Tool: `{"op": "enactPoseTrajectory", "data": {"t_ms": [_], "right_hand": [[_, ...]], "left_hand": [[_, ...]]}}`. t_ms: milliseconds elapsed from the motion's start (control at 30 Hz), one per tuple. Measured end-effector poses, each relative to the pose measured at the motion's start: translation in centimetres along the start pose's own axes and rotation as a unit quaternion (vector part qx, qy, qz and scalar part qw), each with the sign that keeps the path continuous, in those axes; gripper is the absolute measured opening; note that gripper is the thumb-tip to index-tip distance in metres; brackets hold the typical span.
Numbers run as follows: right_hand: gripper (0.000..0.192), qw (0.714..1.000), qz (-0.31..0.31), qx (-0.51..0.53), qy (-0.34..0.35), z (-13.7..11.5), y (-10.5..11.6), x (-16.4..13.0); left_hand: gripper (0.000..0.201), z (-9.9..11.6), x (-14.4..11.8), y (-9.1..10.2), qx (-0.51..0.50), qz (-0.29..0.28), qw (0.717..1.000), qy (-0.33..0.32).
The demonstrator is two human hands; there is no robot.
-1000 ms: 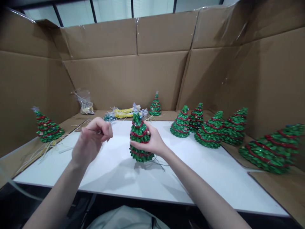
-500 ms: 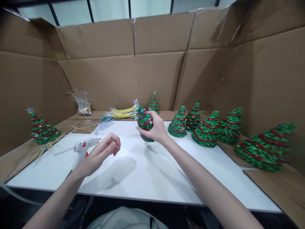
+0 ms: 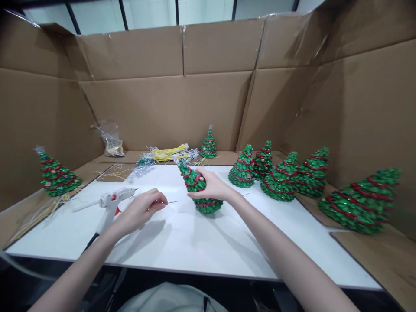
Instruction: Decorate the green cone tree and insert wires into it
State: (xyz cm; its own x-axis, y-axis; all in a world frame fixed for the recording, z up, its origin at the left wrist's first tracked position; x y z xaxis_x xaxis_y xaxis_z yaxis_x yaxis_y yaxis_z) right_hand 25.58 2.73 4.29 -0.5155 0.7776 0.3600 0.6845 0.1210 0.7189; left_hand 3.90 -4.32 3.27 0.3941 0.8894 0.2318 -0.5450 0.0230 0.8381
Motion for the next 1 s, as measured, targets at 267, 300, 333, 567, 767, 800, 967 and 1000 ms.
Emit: {"op": "enactPoseTrajectory", "data": {"t_ms": [267,300,333,567,767,800,967,1000], "right_hand": [[0.051,0.958,-0.211,-0.194,-0.003,-1.2,1.3,-0.3],[0.054,0.952,-0.224,-0.207,-0.007,-1.2,1.1,-0.3],[0.058,0.947,-0.236,-0.219,-0.013,-1.2,0.9,-0.3],[0.064,0.889,-0.323,-0.318,-0.073,-1.0,-0.8,-0.4],[0.069,0.874,-0.332,-0.347,-0.075,-1.4,-0.9,-0.4],[0.070,0.873,-0.332,-0.350,-0.074,-1.5,-0.8,-0.4],[0.074,0.896,-0.300,-0.321,-0.067,-1.3,0.0,-0.7],[0.075,0.905,-0.288,-0.307,-0.067,-1.2,0.3,-0.9]], "left_hand": [[0.019,-2.1,1.7,-1.0,0.252,-0.043,0.963,0.085],[0.019,-2.2,2.0,-1.1,0.263,-0.047,0.959,0.091],[0.018,-2.2,2.4,-1.3,0.269,-0.050,0.957,0.094],[0.019,-1.9,4.8,-2.4,0.303,-0.065,0.946,0.096],[0.024,-2.0,5.9,-3.1,0.312,-0.070,0.943,0.089],[0.025,-2.1,5.9,-3.2,0.312,-0.070,0.943,0.088],[0.023,-2.2,5.8,-3.4,0.310,-0.067,0.944,0.087],[0.023,-2.1,5.7,-3.3,0.309,-0.064,0.945,0.086]]}}
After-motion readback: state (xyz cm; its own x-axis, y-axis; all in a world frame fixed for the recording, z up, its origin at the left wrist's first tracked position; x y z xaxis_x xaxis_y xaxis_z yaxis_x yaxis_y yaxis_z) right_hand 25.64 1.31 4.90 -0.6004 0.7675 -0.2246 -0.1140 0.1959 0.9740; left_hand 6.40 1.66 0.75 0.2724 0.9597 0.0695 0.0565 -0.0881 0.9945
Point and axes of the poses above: each hand's wrist, its own x-axis towards the middle knuckle, its own y-axis out of the back of the hand, z = x × y, the point moved 3 cm from there along x, towards the middle knuckle, and after that the axes turned 1 degree about z, right-handed, at the moved point
